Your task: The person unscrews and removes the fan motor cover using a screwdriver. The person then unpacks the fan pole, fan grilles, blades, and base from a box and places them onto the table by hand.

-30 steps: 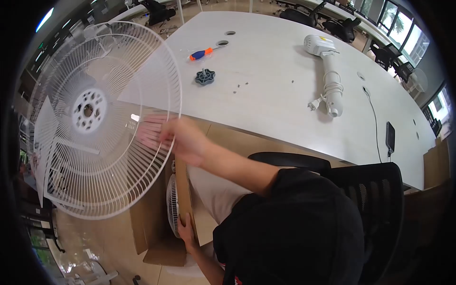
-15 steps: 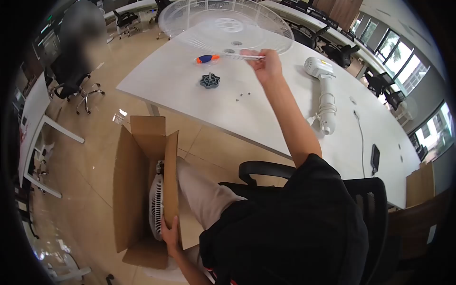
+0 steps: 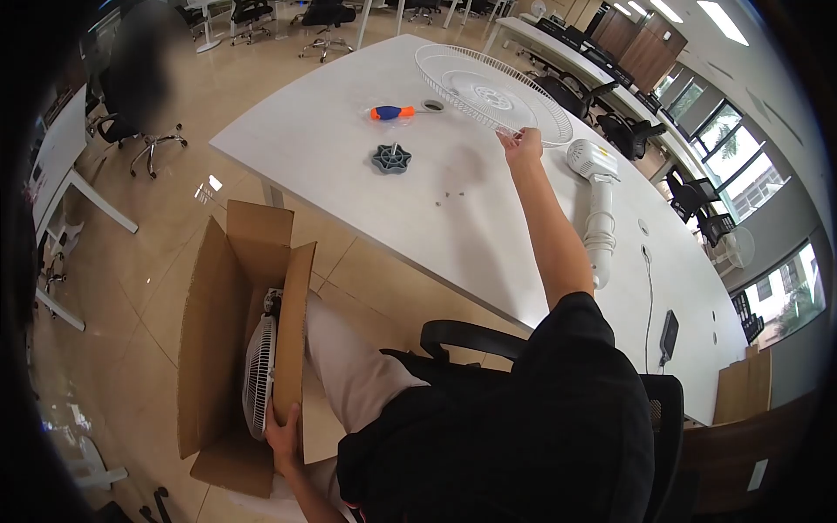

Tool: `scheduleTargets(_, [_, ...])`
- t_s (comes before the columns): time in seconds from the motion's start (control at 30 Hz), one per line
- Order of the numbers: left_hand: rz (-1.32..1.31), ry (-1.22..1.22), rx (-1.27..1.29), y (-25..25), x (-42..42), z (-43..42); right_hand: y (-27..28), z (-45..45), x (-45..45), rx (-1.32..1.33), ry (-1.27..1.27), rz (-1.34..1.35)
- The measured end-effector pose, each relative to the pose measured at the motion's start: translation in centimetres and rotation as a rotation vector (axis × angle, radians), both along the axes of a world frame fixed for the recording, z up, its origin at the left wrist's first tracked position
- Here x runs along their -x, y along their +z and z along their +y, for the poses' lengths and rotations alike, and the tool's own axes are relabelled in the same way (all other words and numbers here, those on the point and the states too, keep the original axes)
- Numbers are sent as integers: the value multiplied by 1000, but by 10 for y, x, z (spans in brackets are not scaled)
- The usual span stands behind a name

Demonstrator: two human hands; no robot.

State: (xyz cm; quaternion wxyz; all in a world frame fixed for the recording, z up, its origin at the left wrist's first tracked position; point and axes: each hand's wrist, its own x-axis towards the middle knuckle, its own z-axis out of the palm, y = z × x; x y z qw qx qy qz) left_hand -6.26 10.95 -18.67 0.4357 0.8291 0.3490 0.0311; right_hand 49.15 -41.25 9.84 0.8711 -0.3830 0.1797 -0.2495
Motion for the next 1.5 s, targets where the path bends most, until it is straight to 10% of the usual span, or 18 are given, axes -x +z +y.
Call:
scheduleTargets(0.43, [-18,3,70,-1,0,-1,-126,-126,-108,140,123,-83])
scheduleTargets(0.57, [75,6,-4,32,-5,-2,-142,-205,-172,-302,282,217])
scheduleTargets(1.1, [221,368,-57,-48,-11,43,-45,-72,-36,-131,739,317])
scheduleTargets(1.3, [389,66,-236,-60,-15,78,-10,-17,14,114,599,436])
scheduleTargets(1.5, [312,143,-235,-98,-10,78,39,169,158,1219,450,-9])
